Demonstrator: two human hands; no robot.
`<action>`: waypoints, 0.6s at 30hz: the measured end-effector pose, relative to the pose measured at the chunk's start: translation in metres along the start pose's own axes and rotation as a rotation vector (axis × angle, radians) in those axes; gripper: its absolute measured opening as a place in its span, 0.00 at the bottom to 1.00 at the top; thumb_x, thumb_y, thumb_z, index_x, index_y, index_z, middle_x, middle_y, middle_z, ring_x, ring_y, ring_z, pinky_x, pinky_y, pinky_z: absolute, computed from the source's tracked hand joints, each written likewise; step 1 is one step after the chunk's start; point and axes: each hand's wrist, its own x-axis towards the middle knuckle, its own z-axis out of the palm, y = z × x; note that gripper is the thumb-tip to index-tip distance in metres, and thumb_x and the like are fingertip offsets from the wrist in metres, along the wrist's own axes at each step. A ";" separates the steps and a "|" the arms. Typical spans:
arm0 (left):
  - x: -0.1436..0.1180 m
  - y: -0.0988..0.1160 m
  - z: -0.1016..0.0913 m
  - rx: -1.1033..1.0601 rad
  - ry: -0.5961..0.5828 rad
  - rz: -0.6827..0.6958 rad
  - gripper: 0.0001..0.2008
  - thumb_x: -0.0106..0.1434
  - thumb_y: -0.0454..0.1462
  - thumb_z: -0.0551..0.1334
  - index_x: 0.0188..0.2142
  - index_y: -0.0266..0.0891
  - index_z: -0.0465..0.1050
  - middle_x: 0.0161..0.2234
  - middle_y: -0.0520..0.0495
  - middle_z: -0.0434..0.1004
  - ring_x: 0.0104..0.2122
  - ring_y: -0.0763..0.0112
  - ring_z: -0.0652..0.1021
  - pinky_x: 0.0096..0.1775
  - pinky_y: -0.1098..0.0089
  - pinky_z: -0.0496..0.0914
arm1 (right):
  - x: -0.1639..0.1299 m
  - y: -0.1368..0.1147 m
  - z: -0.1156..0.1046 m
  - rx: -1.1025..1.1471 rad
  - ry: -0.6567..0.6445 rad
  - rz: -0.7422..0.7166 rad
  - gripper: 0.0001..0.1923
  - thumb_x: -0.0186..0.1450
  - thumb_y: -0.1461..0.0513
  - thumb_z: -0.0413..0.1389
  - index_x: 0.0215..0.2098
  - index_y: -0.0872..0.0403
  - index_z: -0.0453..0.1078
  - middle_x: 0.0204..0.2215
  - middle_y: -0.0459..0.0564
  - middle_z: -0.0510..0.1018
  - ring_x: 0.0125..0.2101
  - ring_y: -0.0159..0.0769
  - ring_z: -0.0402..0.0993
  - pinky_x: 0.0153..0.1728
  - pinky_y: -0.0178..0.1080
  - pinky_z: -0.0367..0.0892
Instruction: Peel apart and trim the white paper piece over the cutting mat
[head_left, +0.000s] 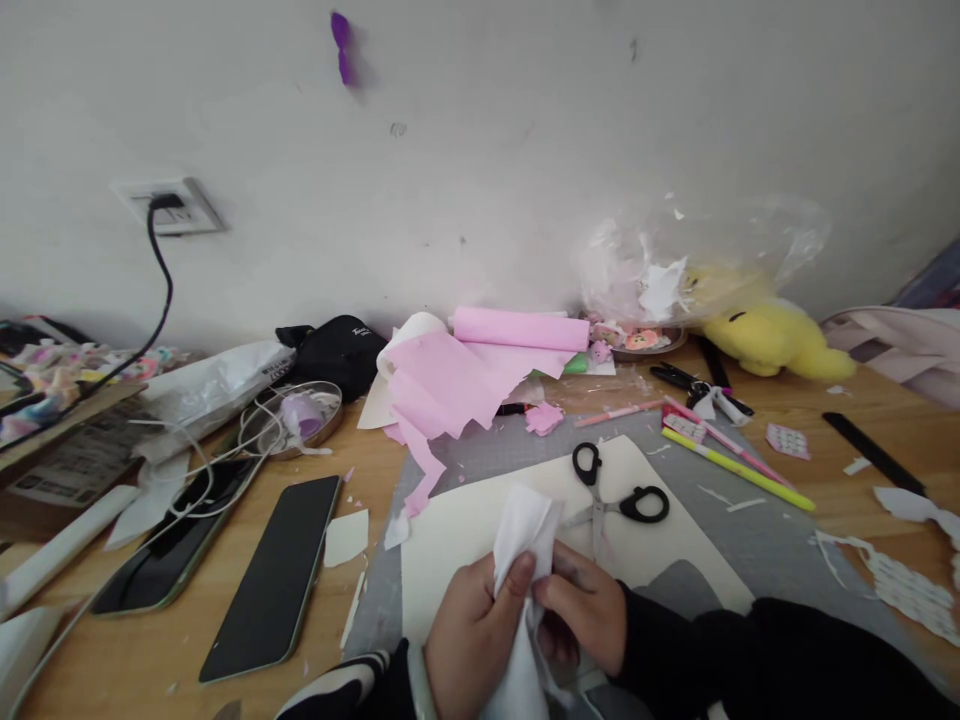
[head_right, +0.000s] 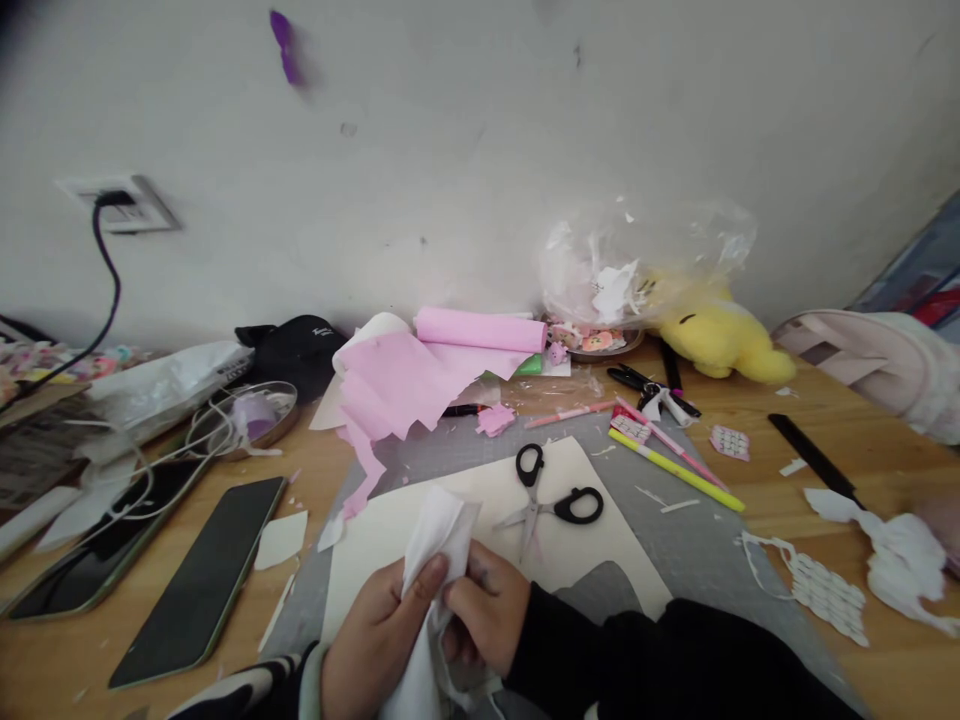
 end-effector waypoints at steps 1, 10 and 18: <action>0.000 0.001 0.000 0.023 0.037 0.007 0.19 0.56 0.45 0.49 0.28 0.34 0.71 0.20 0.46 0.73 0.22 0.68 0.71 0.25 0.73 0.65 | 0.000 0.000 0.000 0.001 0.004 0.006 0.14 0.48 0.62 0.41 0.32 0.57 0.59 0.06 0.37 0.60 0.06 0.21 0.52 0.07 0.25 0.48; 0.002 0.011 -0.007 0.014 0.407 -0.105 0.18 0.53 0.48 0.52 0.18 0.36 0.66 0.15 0.52 0.68 0.19 0.72 0.68 0.24 0.74 0.63 | -0.003 -0.001 -0.001 0.071 -0.073 -0.037 0.03 0.47 0.67 0.40 0.19 0.54 0.51 0.06 0.36 0.58 0.06 0.20 0.50 0.07 0.23 0.44; -0.001 0.020 -0.007 -0.168 0.382 -0.238 0.17 0.52 0.48 0.53 0.21 0.35 0.65 0.13 0.53 0.67 0.14 0.74 0.68 0.20 0.75 0.63 | -0.003 0.007 0.003 -0.034 -0.059 -0.068 0.04 0.48 0.68 0.40 0.20 0.56 0.55 0.07 0.37 0.58 0.08 0.20 0.53 0.09 0.24 0.47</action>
